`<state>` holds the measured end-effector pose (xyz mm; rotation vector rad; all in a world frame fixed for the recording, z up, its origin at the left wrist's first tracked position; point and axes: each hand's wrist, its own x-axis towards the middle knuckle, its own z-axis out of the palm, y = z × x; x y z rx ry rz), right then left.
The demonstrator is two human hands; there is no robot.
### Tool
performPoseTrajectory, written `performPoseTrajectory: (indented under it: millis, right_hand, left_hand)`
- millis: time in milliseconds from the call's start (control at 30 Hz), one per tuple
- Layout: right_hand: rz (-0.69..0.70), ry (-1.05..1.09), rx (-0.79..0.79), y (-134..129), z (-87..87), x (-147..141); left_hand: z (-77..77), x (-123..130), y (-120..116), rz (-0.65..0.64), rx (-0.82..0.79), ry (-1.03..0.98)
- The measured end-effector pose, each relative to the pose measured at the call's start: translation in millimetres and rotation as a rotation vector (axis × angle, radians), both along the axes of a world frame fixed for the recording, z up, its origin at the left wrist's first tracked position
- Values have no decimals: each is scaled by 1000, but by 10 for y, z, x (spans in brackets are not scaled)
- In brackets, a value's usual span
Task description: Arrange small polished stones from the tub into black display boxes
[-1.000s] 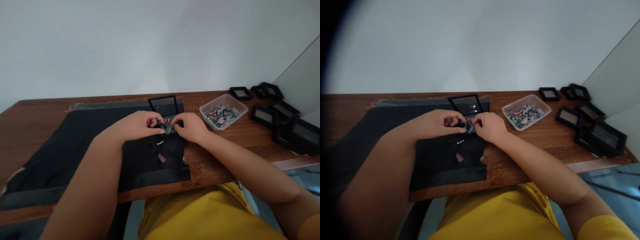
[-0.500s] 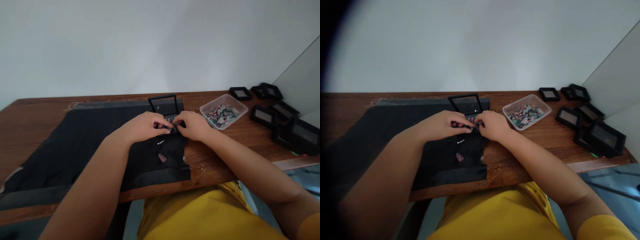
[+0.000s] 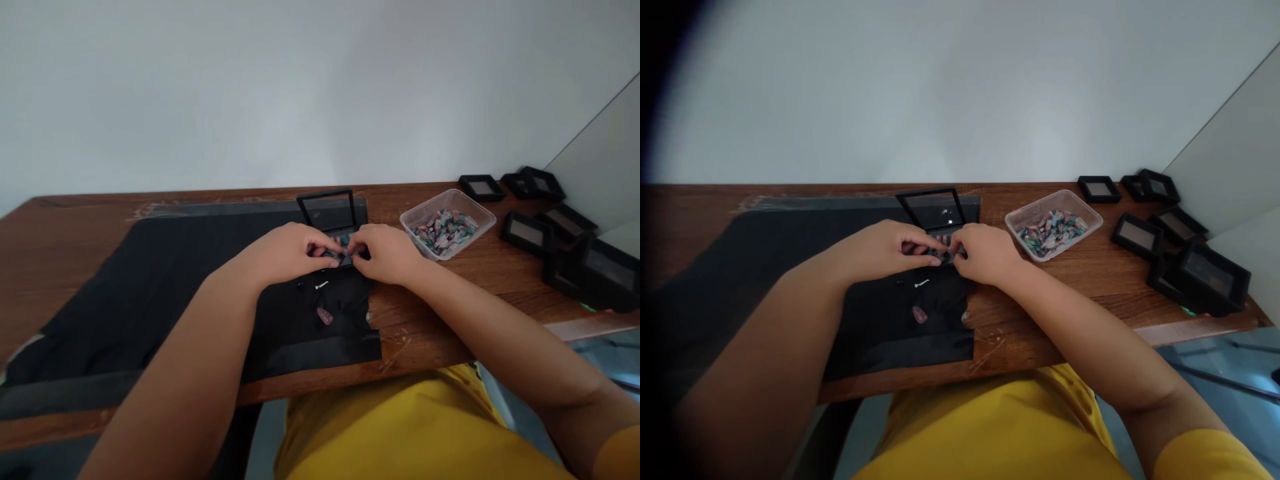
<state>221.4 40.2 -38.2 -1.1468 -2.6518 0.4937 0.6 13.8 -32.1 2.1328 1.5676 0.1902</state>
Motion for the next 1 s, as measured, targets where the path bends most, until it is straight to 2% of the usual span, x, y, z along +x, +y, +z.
performPoseTrajectory:
  millis: [267, 467, 567, 733, 1000]
  right_hand:
    - [-58, -65, -48, -48, 66, -49]
    - [-75, -74, -49, -62, 76, -61]
    - [-69, -52, -50, -66, 61, -55]
    - [-58, -48, -64, -74, 48, -54]
    - [-45, -38, -65, -66, 41, -56]
  left_hand:
    - [64, -163, -4, 56, 13, -53]
    - [137, -322, -31, 147, -88, -8]
    - [141, -385, -39, 167, -191, 34]
    - [57, -457, 0, 109, -394, 110]
    - [5, -353, 6, 45, -333, 15]
